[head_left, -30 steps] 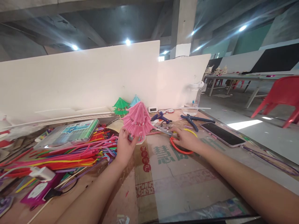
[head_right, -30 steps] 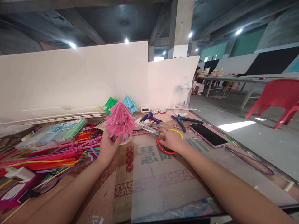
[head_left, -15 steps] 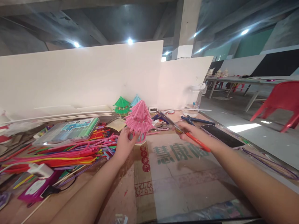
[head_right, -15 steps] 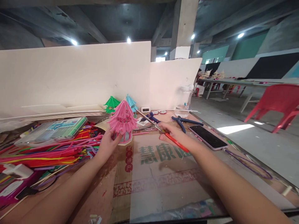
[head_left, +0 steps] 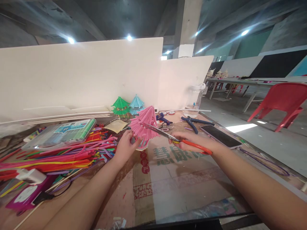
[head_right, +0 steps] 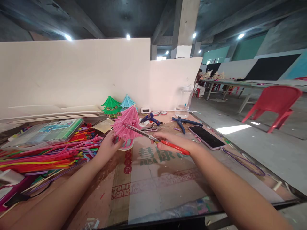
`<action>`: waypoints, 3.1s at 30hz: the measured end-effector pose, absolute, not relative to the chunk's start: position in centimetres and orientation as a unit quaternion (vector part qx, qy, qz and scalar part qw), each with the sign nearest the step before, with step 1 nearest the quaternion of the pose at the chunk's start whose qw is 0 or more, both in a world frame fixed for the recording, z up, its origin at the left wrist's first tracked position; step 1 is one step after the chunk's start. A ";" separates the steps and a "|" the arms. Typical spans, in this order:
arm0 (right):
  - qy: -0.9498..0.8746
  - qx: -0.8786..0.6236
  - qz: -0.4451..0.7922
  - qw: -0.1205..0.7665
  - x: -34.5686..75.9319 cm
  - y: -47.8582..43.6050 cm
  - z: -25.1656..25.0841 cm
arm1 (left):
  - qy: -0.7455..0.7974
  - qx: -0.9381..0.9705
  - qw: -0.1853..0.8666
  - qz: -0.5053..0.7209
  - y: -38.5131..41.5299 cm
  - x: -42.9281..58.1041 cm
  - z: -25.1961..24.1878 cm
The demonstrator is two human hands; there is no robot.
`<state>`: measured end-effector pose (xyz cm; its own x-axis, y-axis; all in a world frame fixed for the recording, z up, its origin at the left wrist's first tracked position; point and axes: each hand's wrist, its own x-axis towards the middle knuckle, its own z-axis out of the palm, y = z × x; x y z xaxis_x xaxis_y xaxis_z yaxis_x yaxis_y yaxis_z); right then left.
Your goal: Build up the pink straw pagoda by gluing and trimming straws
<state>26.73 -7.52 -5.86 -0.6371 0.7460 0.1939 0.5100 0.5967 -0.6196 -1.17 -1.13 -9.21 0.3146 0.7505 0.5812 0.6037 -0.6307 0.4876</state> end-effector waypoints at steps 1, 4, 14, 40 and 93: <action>-0.867 -0.361 0.262 0.225 26.6 -7.6 -5.8 | 0.418 0.806 0.093 0.408 -1.1 -1.1 -9.3; -0.866 -0.363 0.254 0.231 26.5 -7.7 -5.7 | 0.414 0.807 0.098 0.410 -1.1 -1.1 -9.4; -0.853 -0.372 0.292 0.219 26.7 -7.4 -5.8 | 0.405 0.832 0.091 0.368 -1.0 -1.0 -9.6; -0.819 -0.415 0.320 0.232 26.3 -7.5 -5.7 | 0.404 0.838 0.103 0.351 -1.1 -1.0 -9.7; -0.710 -0.699 0.007 0.091 27.9 -3.7 -11.6 | 0.426 0.834 0.145 0.319 -1.9 -1.1 -10.8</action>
